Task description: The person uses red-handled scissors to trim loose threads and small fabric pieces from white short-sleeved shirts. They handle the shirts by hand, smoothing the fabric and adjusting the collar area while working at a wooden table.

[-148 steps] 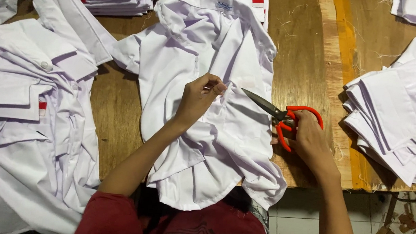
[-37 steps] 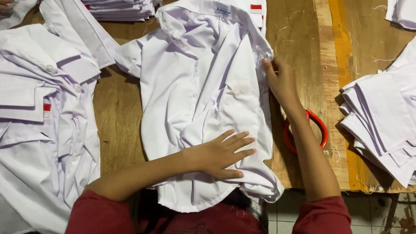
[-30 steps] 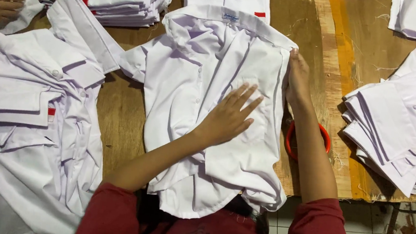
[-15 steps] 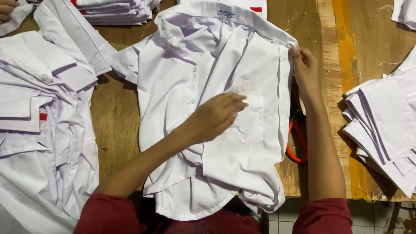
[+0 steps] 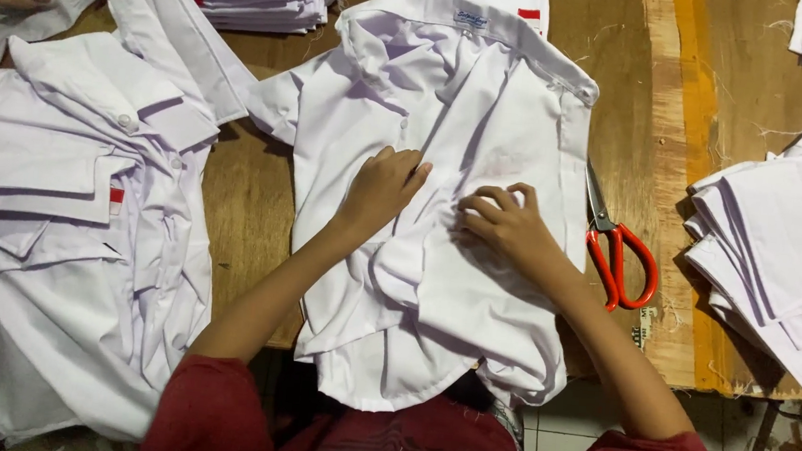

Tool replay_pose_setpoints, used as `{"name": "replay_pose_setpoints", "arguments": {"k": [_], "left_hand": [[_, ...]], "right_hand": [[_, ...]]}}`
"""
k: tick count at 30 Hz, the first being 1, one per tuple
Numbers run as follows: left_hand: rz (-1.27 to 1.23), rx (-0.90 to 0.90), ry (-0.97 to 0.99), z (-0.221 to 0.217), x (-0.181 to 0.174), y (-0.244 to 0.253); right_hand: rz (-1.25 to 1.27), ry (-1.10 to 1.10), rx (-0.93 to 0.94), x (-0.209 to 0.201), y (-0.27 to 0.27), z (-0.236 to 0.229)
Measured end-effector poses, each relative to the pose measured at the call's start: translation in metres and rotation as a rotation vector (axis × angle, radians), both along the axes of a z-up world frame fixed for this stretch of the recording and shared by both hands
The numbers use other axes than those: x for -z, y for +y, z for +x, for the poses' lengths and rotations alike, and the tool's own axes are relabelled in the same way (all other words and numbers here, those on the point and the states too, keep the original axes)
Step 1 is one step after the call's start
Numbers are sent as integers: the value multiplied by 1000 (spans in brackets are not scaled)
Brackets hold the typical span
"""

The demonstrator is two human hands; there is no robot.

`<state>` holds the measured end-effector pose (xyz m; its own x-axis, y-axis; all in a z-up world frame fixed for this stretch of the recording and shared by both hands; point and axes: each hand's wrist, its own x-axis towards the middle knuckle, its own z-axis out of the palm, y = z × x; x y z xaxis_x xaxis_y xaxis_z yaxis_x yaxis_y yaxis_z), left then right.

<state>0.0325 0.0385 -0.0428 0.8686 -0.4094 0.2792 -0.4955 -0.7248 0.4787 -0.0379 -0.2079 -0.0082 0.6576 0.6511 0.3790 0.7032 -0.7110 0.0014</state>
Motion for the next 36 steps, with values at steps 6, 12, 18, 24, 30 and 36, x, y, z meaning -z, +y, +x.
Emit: {"name": "replay_pose_setpoints", "arguments": {"k": [6, 12, 18, 24, 30, 36], "left_hand": [[-229, -44, 129, 2, -22, 6], [-343, -96, 181, 11, -34, -4], [-350, -53, -371, 24, -45, -30], [-200, 463, -187, 24, -10, -79], [-127, 194, 184, 50, 2, -90], [-2, 48, 366, 57, -9, -102]], "right_hand": [[-116, 52, 128, -4, -55, -7], [-145, -39, 231, 4, -77, 6], [-12, -33, 249, -6, -79, 3], [177, 351, -21, -57, -8, -67], [-25, 354, -92, 9, -6, -101], [-7, 258, -72, 0, -13, -126]]}}
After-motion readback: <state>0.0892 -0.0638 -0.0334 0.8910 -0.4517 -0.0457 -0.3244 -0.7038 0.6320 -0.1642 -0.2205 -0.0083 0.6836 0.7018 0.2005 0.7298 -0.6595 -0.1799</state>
